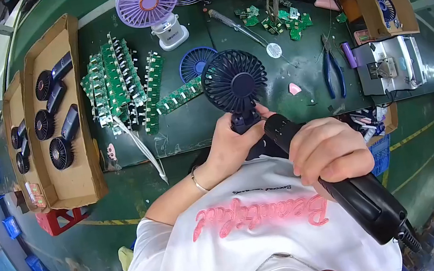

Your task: The person assembles portable fans by driving screws with an electric screwdriver, testing the fans, separating circuit boards from an array, and connecting circuit boards and batteries into fan casings.

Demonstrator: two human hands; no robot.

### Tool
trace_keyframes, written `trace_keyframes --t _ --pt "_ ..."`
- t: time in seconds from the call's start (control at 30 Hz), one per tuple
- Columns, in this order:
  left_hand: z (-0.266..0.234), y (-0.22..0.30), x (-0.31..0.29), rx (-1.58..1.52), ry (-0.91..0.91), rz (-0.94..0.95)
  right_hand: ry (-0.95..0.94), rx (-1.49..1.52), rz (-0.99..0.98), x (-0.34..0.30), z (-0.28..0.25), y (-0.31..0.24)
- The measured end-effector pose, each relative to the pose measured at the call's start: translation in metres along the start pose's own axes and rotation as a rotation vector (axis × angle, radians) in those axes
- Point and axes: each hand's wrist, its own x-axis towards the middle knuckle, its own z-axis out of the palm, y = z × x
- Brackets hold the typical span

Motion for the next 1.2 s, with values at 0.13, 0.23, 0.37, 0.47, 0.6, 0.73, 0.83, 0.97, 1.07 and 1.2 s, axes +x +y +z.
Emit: trace_keyframes --t 0.13,0.23,0.37,0.47,0.6,0.73,0.83,0.97,1.07,1.2 --pt "0.003 0.001 -0.001 0.005 -0.015 -0.003 -0.093 -0.003 0.009 0.005 -0.009 -0.005" --pt "0.005 0.000 -0.001 0.003 -0.012 -0.003 -0.130 -0.007 0.017 0.003 -0.008 -0.006" --pt "0.008 -0.001 -0.003 0.028 0.068 -0.029 0.003 -0.036 0.019 -0.004 -0.001 -0.004" --pt "0.014 0.009 -0.003 -0.072 0.124 -0.051 0.016 -0.045 -0.003 -0.004 0.000 -0.009" --pt "0.014 0.003 0.002 -0.109 0.097 -0.064 -0.121 0.073 -0.015 -0.003 -0.007 -0.009" --pt "0.013 0.004 0.001 -0.050 0.033 -0.082 -0.020 -0.018 -0.083 -0.004 0.005 0.001" --pt "0.011 0.003 0.000 -0.009 0.009 -0.080 -0.133 0.105 -0.005 -0.003 -0.005 -0.003" --pt "0.013 0.007 -0.003 0.010 0.001 -0.091 -0.153 0.120 0.012 0.000 -0.003 -0.003" --pt "0.013 0.005 -0.003 0.047 -0.005 -0.082 -0.123 0.126 -0.002 -0.001 -0.003 -0.003" --pt "0.014 0.004 -0.003 0.043 -0.016 -0.080 -0.145 0.102 0.013 0.003 -0.004 -0.007"
